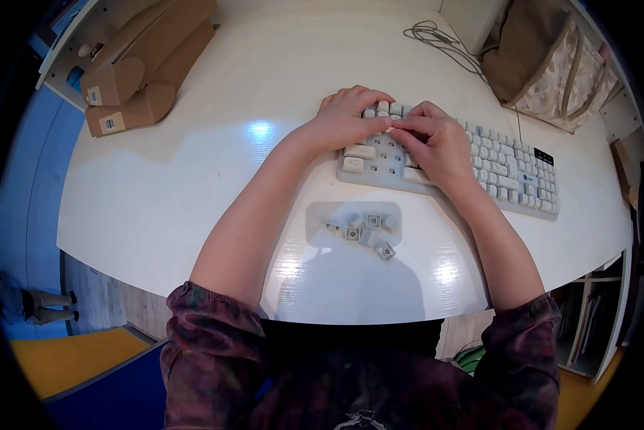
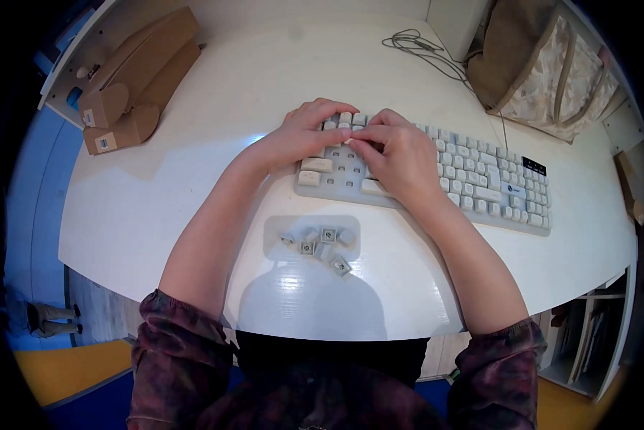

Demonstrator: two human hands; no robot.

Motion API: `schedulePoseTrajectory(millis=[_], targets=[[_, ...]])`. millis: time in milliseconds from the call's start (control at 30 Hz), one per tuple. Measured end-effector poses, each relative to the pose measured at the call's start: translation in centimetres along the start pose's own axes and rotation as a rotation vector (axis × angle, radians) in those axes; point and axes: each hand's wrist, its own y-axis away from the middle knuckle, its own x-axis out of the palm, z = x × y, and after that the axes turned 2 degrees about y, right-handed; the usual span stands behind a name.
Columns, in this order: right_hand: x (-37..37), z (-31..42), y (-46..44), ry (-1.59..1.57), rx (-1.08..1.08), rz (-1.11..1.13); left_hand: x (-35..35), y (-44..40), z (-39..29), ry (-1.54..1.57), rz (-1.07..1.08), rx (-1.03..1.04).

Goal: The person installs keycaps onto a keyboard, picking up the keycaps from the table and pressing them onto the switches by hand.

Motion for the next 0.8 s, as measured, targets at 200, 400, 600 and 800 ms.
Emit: schedulePoseTrajectory(millis=[200,400,600,800], targets=[[-0.2,-0.14,-0.26,-0.15,0.137,0.076,-0.25,-0.17,0.56,0.014,0.018,0.064],[-0.44,0.06,-0.43,-0.141,0.154,0.097,-0.07,-0.22,0.81,-0.002,0.014,0.08],[-0.27,0.43,-0.25,-0.104,0.124,0.059,-0.24,-0.32,0.65,0.038,0.023,0.057],[-0.03,0.31,-0.25,-0.084,0.094,0.029,-0.32,0.13,0.41,0.026,0.025,0.053]])
